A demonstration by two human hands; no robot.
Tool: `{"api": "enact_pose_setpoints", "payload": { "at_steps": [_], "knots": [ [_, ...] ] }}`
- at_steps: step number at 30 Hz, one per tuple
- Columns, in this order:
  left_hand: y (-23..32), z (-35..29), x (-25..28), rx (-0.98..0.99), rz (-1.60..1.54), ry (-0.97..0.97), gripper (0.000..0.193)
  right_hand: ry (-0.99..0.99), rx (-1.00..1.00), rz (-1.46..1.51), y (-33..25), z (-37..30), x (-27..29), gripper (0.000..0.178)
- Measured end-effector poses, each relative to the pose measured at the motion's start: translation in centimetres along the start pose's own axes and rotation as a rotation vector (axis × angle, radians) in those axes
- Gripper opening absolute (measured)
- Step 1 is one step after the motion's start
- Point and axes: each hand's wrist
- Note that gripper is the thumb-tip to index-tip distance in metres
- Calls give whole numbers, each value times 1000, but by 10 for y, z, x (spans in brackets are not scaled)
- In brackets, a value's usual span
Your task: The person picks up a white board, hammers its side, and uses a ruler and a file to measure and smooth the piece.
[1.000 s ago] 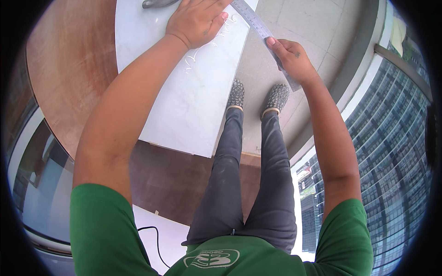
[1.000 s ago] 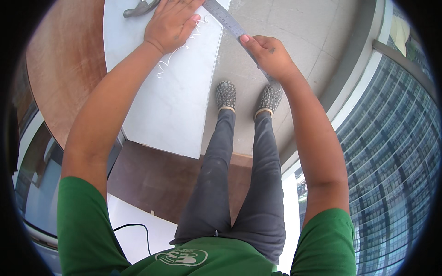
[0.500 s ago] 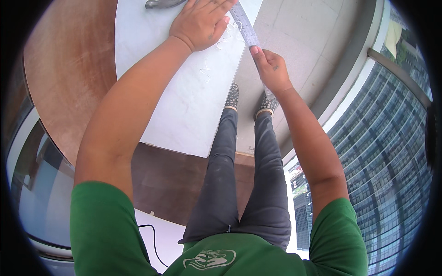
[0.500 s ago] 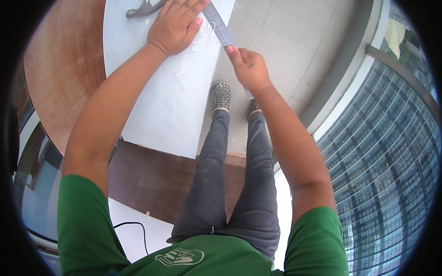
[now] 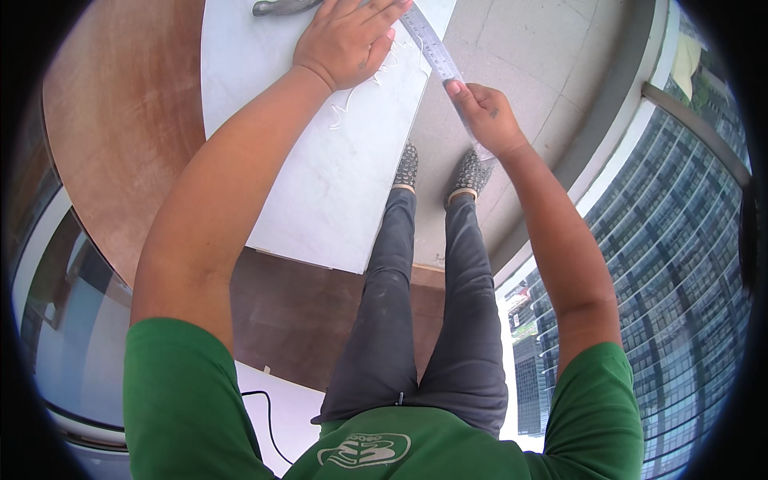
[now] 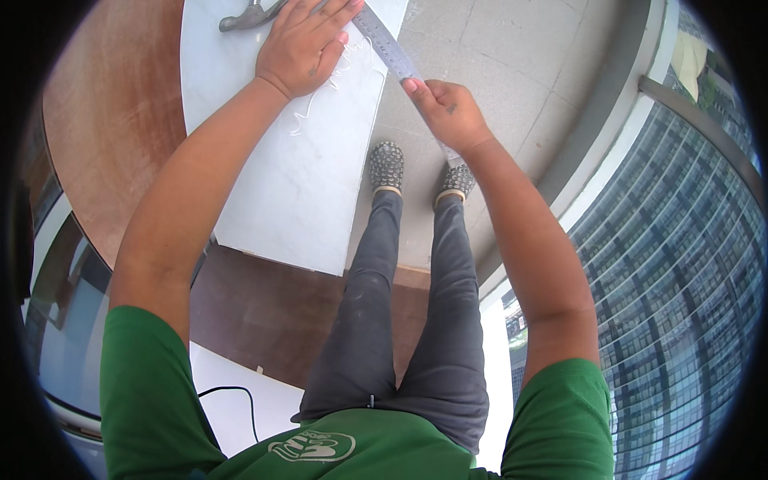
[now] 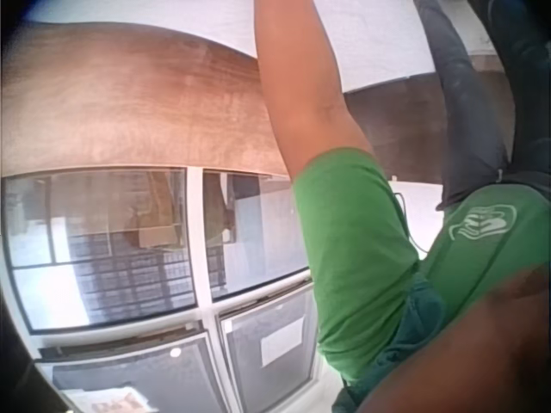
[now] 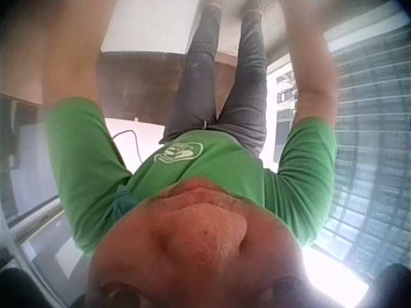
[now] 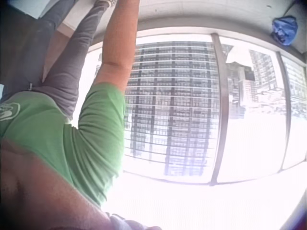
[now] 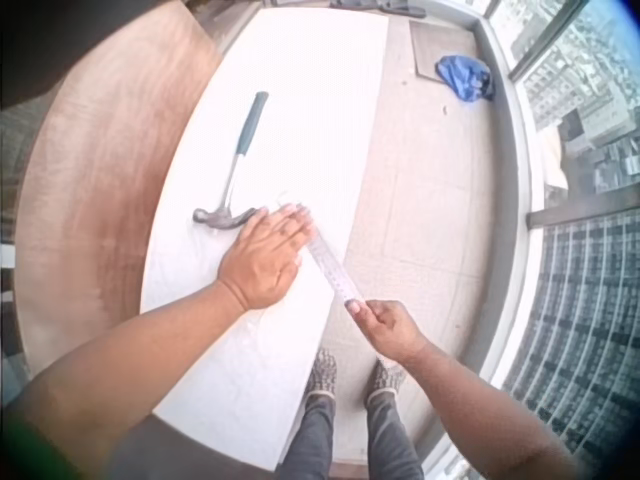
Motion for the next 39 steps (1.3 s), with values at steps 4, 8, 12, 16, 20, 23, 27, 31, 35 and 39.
{"api": "enact_pose_setpoints", "payload": {
  "at_steps": [4,8,12,16,20,23,27,31,35,39],
  "knots": [
    [0,-1,1,7,-49,23,46,96,-57,118,-1,-11,-29,62],
    [1,0,0,-1,-23,37,45,177,-51,183,-2,-15,-49,62],
    [3,1,0,8,-27,19,45,197,-80,229,-11,-20,-63,61],
    [3,1,3,24,-57,4,45,209,-43,307,-7,-16,-75,59],
    [2,0,3,5,-9,-37,46,114,-53,345,-5,-15,-65,58],
    [3,-14,8,-108,50,-87,49,33,-49,222,9,-32,-46,57],
    [19,-64,10,-141,54,-226,54,-96,-58,119,41,-60,-33,56],
    [25,-75,11,-114,18,-185,54,-49,-103,194,40,-65,-44,56],
    [28,-69,15,-150,-39,-97,54,-51,-163,253,40,-66,-46,56],
    [26,-73,12,-140,-12,-96,56,-144,-179,72,34,-61,-28,59]
  ]
}}
Point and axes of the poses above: each hand's wrist, its own z-axis towards the middle knuckle, its own x-axis out of the back of the hand, y = z × x, and after that the axes turned 2 degrees about y, right-handed
